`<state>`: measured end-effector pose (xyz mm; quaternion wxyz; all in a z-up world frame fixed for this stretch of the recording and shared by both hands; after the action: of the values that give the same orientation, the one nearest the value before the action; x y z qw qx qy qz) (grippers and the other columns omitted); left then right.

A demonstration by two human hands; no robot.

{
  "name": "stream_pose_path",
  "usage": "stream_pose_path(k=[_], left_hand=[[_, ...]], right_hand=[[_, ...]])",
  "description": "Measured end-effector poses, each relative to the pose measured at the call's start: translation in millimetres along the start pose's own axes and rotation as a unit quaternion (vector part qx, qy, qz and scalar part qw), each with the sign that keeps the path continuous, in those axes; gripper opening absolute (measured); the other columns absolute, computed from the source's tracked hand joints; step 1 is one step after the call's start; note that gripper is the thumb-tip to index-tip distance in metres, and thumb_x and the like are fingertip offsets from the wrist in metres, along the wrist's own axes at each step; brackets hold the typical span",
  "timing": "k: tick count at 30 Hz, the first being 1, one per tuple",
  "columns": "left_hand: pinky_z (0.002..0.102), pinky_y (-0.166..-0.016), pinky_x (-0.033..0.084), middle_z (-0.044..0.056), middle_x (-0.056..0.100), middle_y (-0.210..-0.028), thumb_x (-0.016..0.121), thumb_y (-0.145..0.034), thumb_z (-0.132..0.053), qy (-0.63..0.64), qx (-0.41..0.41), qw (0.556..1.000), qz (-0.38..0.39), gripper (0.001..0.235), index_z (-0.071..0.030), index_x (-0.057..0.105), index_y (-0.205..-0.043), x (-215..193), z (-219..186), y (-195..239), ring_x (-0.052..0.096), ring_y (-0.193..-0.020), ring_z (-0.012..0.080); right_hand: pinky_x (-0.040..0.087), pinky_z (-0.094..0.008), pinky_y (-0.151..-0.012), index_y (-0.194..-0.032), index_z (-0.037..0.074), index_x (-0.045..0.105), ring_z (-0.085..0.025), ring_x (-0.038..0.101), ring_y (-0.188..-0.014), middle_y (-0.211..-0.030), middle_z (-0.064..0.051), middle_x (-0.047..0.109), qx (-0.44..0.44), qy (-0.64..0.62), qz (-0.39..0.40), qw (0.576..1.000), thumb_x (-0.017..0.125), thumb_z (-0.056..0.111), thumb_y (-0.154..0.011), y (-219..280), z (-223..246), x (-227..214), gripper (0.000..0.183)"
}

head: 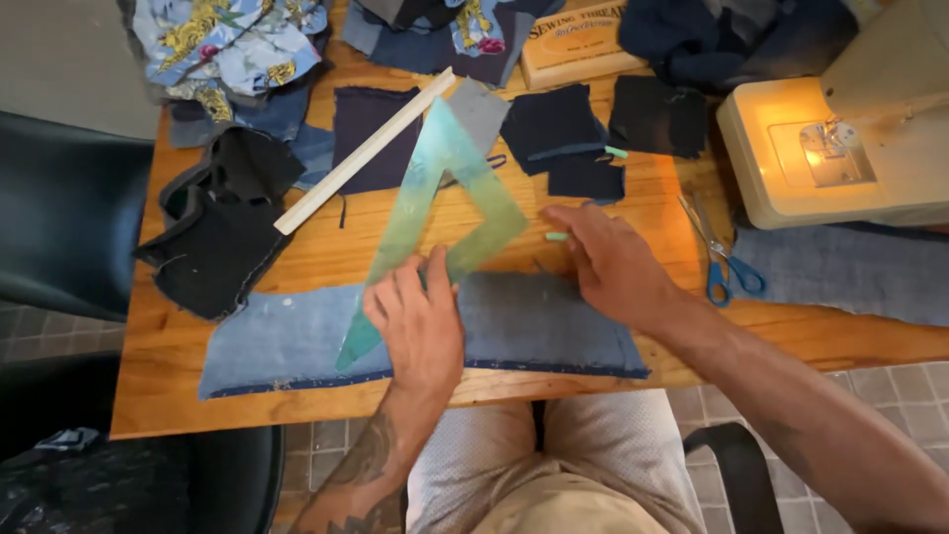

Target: Marking and cutting denim fabric into smaller pieces using a ruler, chalk, and scissors.

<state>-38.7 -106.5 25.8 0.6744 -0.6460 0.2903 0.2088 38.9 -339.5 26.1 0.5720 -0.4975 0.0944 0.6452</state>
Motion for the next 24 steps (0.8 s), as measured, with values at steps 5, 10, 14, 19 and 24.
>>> stream_pose_path(k=[5,10,14,19,24], left_hand=[[0.060,-0.114,0.042,0.011,0.064,-0.129,0.068,-0.115,-0.033,0.020,-0.023,0.999,0.032,0.040,-0.012,0.072,-0.149,6,4,1,0.060,-0.120,0.0367],[0.060,-0.114,0.043,0.011,0.063,-0.127,0.084,-0.099,-0.028,0.016,-0.027,0.999,0.041,0.050,-0.011,0.074,-0.145,1,3,-4,0.059,-0.120,0.0373],[0.061,-0.114,0.041,0.011,0.061,-0.126,0.087,-0.096,-0.027,0.018,-0.030,0.998,0.051,0.054,-0.011,0.072,-0.146,6,5,-2,0.058,-0.119,0.0387],[0.062,-0.117,0.039,0.012,0.061,-0.128,0.087,-0.096,-0.025,0.042,-0.034,0.996,0.074,0.055,-0.008,0.071,-0.146,4,7,-2,0.057,-0.121,0.0405],[0.063,-0.116,0.040,0.013,0.063,-0.128,0.088,-0.093,-0.024,0.064,-0.037,0.993,0.095,0.059,-0.009,0.071,-0.147,10,22,11,0.058,-0.119,0.0412]], right_hand=[[0.050,-0.045,-0.081,-0.166,0.012,0.064,-0.031,0.067,-0.089,-0.105,-0.004,0.057,-0.146,0.172,-0.038,0.973,0.052,0.009,-0.109,25,40,-5,0.058],[0.052,-0.040,-0.065,-0.169,0.013,0.059,-0.027,0.061,-0.070,-0.104,-0.006,0.050,-0.172,0.218,-0.042,0.960,0.052,0.007,-0.106,37,33,12,0.065],[0.063,-0.055,-0.093,-0.167,0.037,0.065,-0.052,0.079,-0.104,-0.102,-0.017,0.075,0.071,-0.088,0.096,0.989,0.061,0.014,-0.112,10,0,-7,0.060],[0.056,-0.042,-0.082,-0.160,0.012,0.069,-0.025,0.070,-0.088,-0.102,-0.011,0.070,0.110,-0.223,0.133,0.959,0.047,0.005,-0.118,-10,-20,-67,0.048],[0.054,-0.041,-0.056,-0.158,0.008,0.076,-0.022,0.061,-0.054,-0.066,-0.013,0.063,0.138,-0.162,0.122,0.969,0.050,-0.003,-0.117,-1,-35,-79,0.050]])
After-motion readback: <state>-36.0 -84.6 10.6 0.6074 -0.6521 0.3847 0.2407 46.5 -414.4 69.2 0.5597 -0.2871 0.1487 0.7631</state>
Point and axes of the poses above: each hand's wrist, its own y-axis away from the middle knuckle, its own x-axis out of the palm, z = x × y, the point moved 10 cm from there along -y, towards the middle knuckle
